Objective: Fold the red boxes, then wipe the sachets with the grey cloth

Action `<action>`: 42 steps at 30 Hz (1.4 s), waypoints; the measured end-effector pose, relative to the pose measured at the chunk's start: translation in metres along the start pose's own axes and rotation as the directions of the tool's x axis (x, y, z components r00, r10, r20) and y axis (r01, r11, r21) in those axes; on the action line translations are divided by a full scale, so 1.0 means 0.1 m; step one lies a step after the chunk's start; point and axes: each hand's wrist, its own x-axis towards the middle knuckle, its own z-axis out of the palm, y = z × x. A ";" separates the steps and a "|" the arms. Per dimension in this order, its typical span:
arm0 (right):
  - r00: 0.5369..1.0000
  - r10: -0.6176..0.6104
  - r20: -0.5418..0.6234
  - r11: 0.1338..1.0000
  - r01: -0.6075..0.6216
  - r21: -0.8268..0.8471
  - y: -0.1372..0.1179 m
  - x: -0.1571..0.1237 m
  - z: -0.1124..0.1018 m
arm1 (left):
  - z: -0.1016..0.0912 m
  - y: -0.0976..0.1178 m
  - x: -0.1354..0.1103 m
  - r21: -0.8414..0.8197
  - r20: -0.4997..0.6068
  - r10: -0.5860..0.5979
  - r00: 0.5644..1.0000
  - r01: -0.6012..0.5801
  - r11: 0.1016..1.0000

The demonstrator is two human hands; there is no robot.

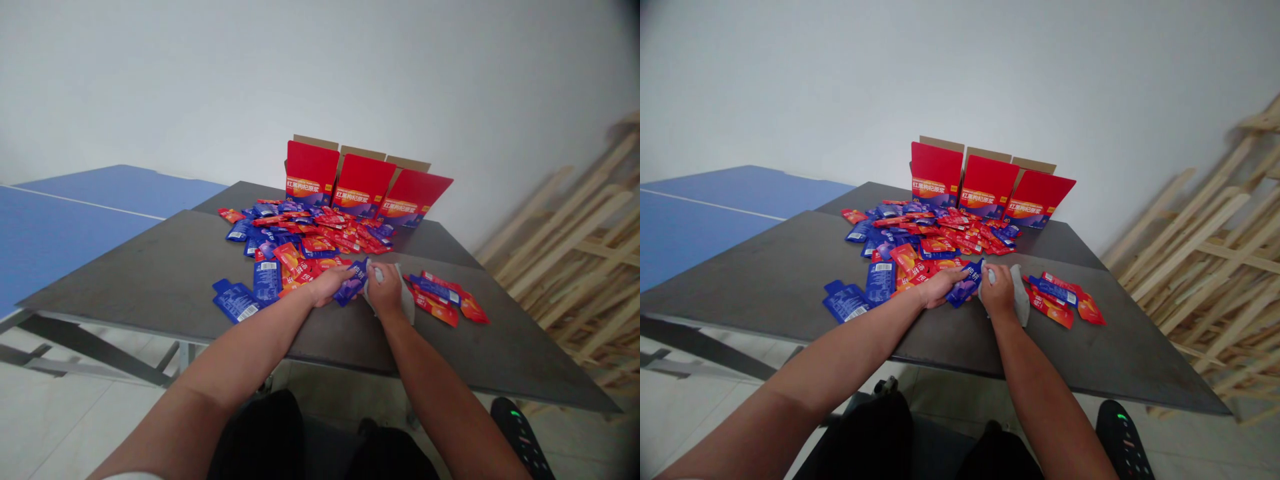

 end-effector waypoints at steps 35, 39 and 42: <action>0.975 0.211 -0.069 0.972 -0.202 0.115 -0.07 -0.03 0.02 | 0.02 0.09 -0.09 -0.111 0.055 -0.223 0.973 0.228 0.967; 0.989 0.117 -0.087 0.986 -0.105 0.126 -0.15 -0.05 -0.02 | 0.00 0.14 -0.09 -0.213 0.061 -0.238 0.969 0.246 0.946; 0.986 -0.167 0.003 0.972 0.164 0.171 -0.28 -0.11 -0.06 | -0.03 0.13 -0.04 -0.293 0.016 -0.218 0.976 0.212 0.932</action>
